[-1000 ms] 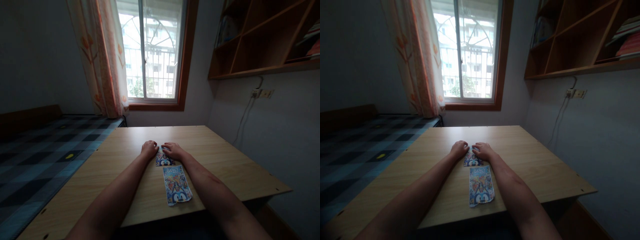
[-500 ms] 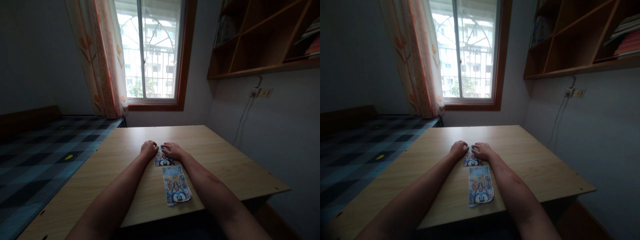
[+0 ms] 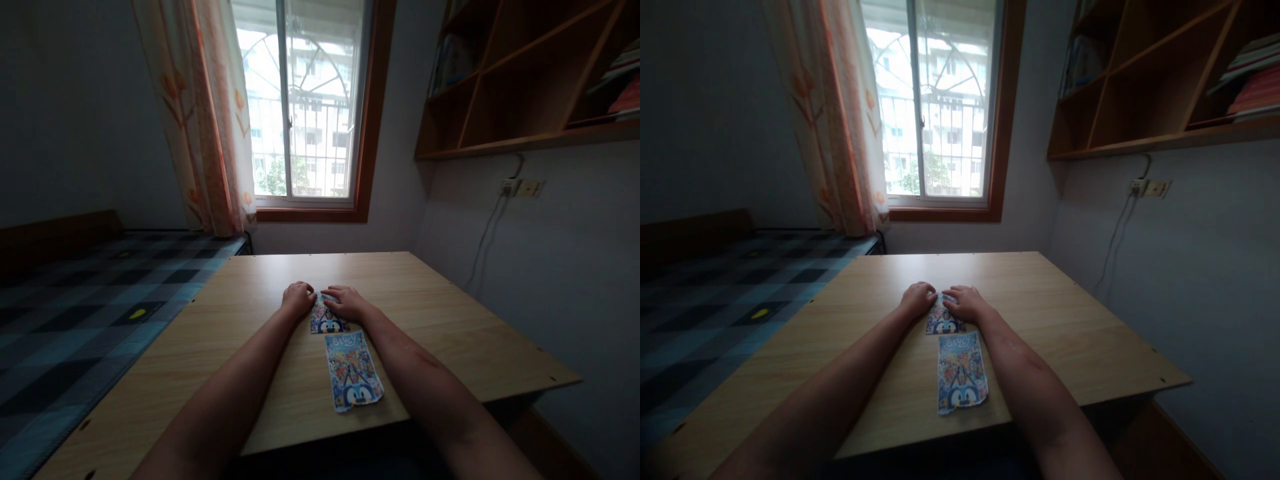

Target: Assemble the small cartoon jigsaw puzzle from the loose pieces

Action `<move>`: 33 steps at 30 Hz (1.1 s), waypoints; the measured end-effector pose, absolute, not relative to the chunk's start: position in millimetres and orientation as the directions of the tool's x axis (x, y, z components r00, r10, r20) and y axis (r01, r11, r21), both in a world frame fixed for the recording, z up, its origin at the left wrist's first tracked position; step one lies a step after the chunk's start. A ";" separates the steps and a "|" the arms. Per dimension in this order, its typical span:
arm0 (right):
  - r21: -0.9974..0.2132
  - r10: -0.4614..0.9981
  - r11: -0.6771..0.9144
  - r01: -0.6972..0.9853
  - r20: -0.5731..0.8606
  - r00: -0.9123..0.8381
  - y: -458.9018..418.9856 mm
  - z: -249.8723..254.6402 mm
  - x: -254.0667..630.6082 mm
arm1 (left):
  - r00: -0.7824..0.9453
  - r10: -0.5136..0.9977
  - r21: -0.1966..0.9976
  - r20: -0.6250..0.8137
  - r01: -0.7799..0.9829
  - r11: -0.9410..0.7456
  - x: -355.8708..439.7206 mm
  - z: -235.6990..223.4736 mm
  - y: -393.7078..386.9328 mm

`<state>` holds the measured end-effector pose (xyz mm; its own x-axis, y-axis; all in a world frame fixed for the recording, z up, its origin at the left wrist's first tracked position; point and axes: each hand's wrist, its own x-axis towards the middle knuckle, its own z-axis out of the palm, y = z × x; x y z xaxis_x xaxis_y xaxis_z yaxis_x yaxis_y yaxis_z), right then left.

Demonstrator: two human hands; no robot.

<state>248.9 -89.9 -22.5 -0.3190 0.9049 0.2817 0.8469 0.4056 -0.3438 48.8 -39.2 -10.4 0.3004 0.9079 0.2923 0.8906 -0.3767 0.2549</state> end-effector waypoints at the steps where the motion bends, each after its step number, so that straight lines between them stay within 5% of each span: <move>1: -0.340 0.905 0.406 0.848 0.281 -0.321 -89.8 -22.6 248.9 | 0.298 0.908 0.258 0.293 0.890 -0.375 48.8 -10.5 -39.2; 33: -0.334 0.907 0.401 0.853 0.273 -0.320 -92.1 -21.3 248.6 | 0.314 0.878 0.332 0.361 0.837 -0.436 50.3 -5.0 -49.7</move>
